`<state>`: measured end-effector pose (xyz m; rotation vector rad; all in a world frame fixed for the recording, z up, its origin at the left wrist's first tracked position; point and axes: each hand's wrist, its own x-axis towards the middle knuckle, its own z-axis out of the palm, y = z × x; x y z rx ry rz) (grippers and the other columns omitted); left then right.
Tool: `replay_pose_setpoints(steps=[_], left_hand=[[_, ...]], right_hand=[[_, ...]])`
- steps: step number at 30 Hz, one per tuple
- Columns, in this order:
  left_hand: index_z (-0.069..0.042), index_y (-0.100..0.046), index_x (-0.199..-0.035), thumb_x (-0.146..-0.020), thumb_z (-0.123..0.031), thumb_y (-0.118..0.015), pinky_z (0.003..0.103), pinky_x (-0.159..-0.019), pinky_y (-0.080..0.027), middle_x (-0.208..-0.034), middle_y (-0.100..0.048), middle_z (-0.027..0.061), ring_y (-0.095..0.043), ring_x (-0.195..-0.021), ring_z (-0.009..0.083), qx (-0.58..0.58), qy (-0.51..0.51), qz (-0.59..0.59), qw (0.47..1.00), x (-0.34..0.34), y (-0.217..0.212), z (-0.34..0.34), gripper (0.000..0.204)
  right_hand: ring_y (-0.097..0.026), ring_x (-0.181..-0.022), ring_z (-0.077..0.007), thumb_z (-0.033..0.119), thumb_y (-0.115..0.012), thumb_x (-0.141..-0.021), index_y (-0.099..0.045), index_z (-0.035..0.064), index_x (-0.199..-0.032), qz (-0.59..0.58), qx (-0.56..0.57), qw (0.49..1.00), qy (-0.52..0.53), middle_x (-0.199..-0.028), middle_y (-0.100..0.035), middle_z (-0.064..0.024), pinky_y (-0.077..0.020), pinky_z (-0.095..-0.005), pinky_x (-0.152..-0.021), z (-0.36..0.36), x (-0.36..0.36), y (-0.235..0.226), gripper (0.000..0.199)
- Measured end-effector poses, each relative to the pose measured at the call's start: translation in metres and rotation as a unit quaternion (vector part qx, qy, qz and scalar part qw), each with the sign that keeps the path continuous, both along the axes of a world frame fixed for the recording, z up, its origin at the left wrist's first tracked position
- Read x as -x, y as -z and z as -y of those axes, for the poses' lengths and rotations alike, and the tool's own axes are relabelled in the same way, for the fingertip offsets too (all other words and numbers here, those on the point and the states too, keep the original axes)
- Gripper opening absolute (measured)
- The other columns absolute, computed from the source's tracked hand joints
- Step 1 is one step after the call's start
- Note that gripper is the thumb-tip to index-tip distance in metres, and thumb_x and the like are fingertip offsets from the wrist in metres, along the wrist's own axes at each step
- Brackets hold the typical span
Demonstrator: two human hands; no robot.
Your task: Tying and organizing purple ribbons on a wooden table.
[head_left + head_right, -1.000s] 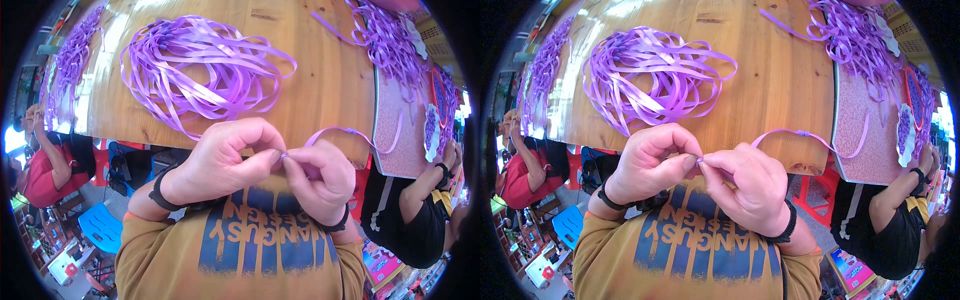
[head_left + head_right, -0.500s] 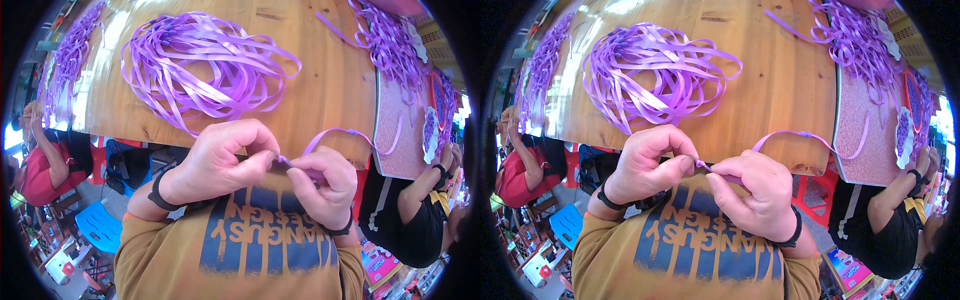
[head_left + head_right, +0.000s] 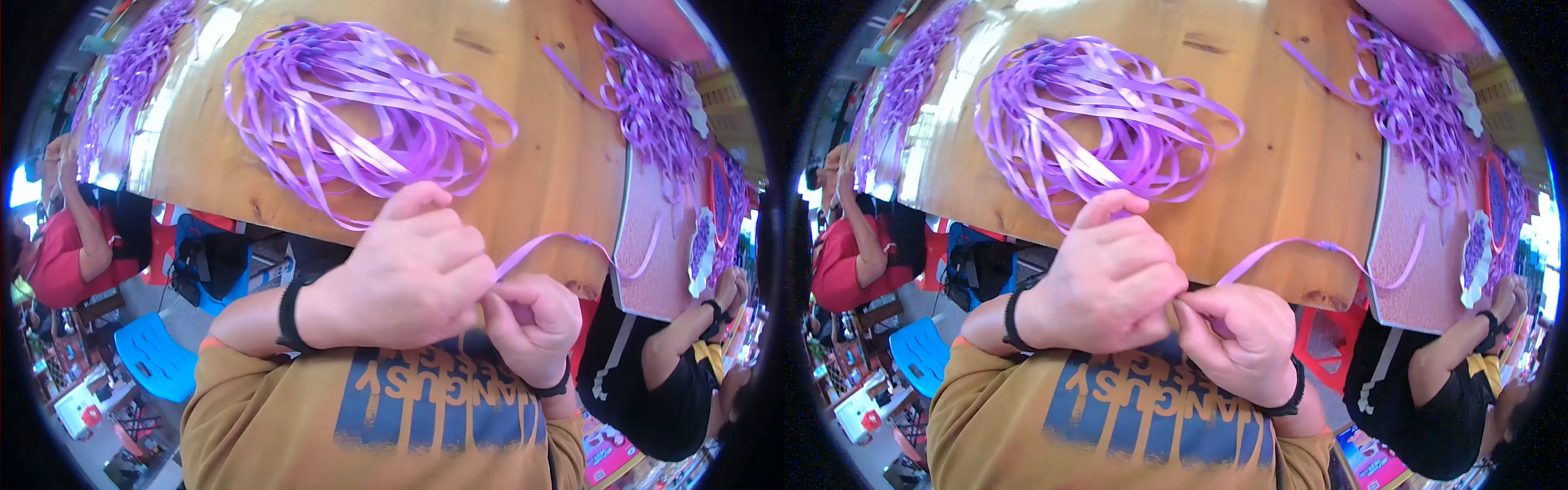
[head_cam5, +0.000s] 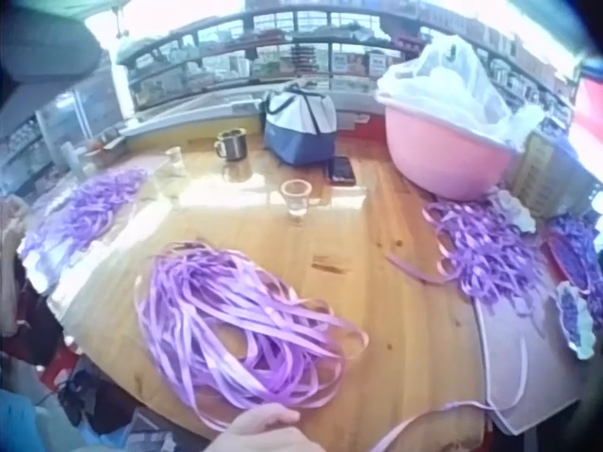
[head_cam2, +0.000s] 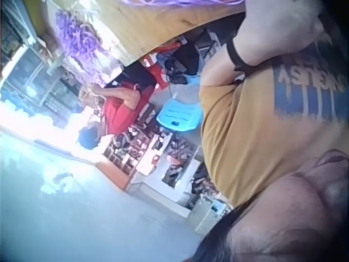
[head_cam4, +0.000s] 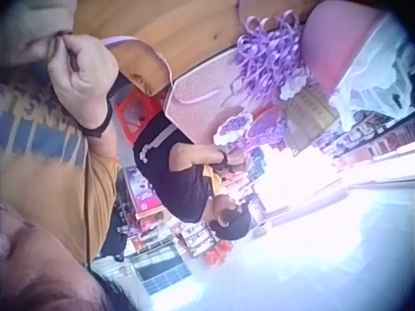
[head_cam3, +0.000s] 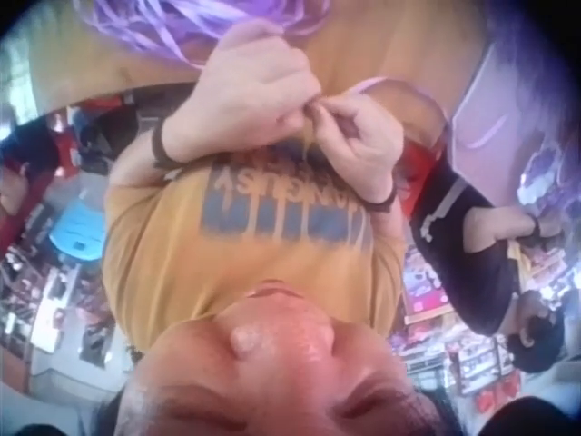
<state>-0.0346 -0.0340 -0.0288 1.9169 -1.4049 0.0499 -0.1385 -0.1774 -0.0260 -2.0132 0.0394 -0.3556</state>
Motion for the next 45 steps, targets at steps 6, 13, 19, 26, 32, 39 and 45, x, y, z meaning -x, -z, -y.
replay_pose_setpoints(steps=[6,13,19,26,32,39,45], left_hand=[[-0.008,-0.055,-0.069,-0.056,-0.009,-0.058,0.041,-0.081,-0.042,-0.068,-0.052,0.0022,-0.053,-0.061,0.0193,-0.001,0.004,0.003,1.0,0.001,0.008,-0.013,0.014],[-0.007,-0.058,-0.076,-0.065,-0.004,-0.06,0.041,-0.084,-0.039,-0.071,-0.054,0.0033,-0.053,-0.064,0.0207,0.012,0.107,-0.209,0.972,-0.011,0.002,-0.022,0.011],[-0.007,-0.059,-0.076,-0.078,-0.013,-0.064,0.041,-0.085,-0.038,-0.072,-0.054,0.0021,-0.053,-0.066,0.0193,-0.013,0.19,-0.213,0.958,-0.02,0.003,-0.027,0.008],[-0.004,-0.059,-0.075,-0.08,-0.011,-0.059,0.038,-0.078,-0.043,-0.07,-0.054,0.005,-0.054,-0.069,0.0205,0.059,0.098,-0.269,0.956,-0.032,0.001,-0.051,0.009],[0.0,-0.057,-0.083,-0.092,-0.017,-0.049,0.029,-0.072,-0.042,-0.073,-0.053,0.0037,-0.051,-0.07,0.0115,0.247,-0.184,-0.402,0.862,-0.057,0.001,-0.084,0.021],[0.0,-0.058,-0.093,-0.092,-0.014,-0.05,0.027,-0.077,-0.043,-0.082,-0.058,0.0054,-0.053,-0.074,0.0113,0.309,-0.288,-0.377,0.824,-0.112,0.021,-0.108,0.016],[-0.002,-0.056,-0.109,-0.082,-0.011,-0.06,0.033,-0.09,-0.04,-0.109,-0.055,0.0115,-0.052,-0.101,0.0205,0.082,-0.334,-0.003,0.939,-0.082,0.016,-0.054,0.029]], right_hand=[[-0.052,-0.051,-0.0113,-0.003,-0.068,-0.067,-0.062,0.0036,-0.072,-0.027,-0.019,0.999,-0.034,-0.064,-0.058,-0.0041,-0.0386,-0.0222,-0.047,0.005,0.008,-0.002,0.01],[-0.053,-0.051,-0.0128,-0.001,-0.069,-0.067,-0.062,0.0044,-0.073,-0.018,-0.032,0.998,-0.046,-0.061,-0.056,-0.0039,-0.0391,-0.0238,-0.047,0.006,0.0,-0.005,0.01],[-0.054,-0.051,-0.0151,0.001,-0.069,-0.068,-0.063,0.0042,-0.074,-0.055,-0.111,0.985,-0.121,-0.061,-0.057,-0.0044,-0.0397,-0.0262,-0.046,0.009,0.0,-0.003,0.009],[-0.058,-0.063,-0.0194,0.005,-0.064,-0.073,-0.065,0.0035,-0.083,-0.082,-0.049,0.989,-0.114,-0.068,-0.061,-0.0069,-0.0432,-0.0292,-0.056,0.022,-0.008,-0.004,0.01],[-0.047,-0.066,-0.0036,0.005,-0.058,-0.081,-0.06,-0.0024,-0.096,-0.152,-0.215,0.958,0.114,-0.076,-0.054,0.0005,-0.0364,-0.0161,-0.061,0.051,0.019,-0.016,0.017],[-0.043,-0.059,-0.0033,0.012,-0.054,-0.088,-0.055,-0.0048,-0.102,-0.089,-0.288,0.942,0.149,-0.069,-0.051,-0.0001,-0.0319,-0.0158,-0.053,0.07,0.038,-0.003,0.021],[-0.05,-0.066,-0.0033,0.007,-0.053,-0.089,-0.057,-0.0036,-0.102,-0.107,-0.353,0.924,0.104,-0.076,-0.057,-0.0005,-0.036,-0.014,-0.059,0.046,0.019,-0.01,0.017]])
